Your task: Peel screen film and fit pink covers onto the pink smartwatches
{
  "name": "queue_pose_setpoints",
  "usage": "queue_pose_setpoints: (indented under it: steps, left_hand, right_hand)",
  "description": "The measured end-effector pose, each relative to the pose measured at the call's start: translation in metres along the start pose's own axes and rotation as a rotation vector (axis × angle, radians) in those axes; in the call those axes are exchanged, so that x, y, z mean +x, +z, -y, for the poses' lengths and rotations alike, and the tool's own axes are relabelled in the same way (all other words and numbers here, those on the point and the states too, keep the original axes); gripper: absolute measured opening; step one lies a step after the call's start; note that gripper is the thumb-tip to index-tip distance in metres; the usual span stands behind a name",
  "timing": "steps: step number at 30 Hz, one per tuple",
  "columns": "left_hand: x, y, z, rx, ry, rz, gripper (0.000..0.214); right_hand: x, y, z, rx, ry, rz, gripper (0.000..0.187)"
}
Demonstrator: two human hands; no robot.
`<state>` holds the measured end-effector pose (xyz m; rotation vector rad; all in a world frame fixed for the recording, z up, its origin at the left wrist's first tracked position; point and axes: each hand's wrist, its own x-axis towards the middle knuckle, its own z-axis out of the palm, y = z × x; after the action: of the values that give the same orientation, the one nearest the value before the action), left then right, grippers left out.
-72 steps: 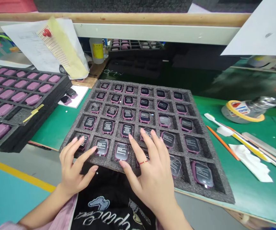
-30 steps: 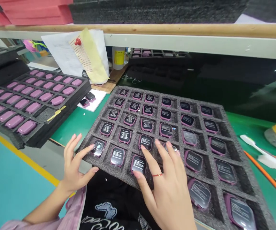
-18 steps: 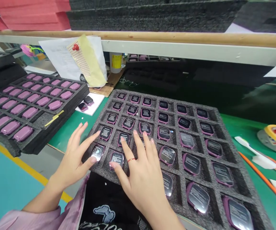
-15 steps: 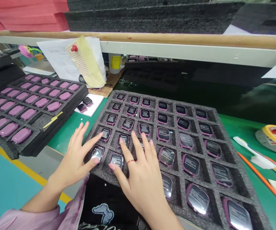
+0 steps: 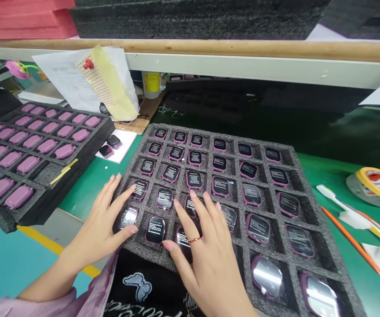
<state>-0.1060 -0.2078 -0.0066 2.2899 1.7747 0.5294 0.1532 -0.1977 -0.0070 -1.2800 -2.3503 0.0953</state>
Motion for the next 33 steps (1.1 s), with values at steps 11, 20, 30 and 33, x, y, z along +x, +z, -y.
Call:
queue_pose_setpoints:
  steps: [11,20,30,33]
  left_hand:
    - [0.001,-0.002,-0.002,-0.017,-0.03,0.018,0.084]
    - [0.034,-0.007,0.003,-0.022,-0.056,0.001,0.073]
    - [0.061,-0.004,0.004,0.029,-0.051,0.052,0.072]
    - [0.063,-0.002,0.004,0.036,-0.045,0.048,0.072]
  right_hand:
    - [0.017,-0.032,-0.042,-0.009,-0.151,0.081,0.051]
    - [0.057,0.0,-0.051,-0.042,-0.171,0.173,0.062]
    - [0.075,0.007,-0.05,-0.045,-0.169,0.17,0.063]
    - [0.073,-0.003,-0.053,-0.047,-0.153,0.142,0.064]
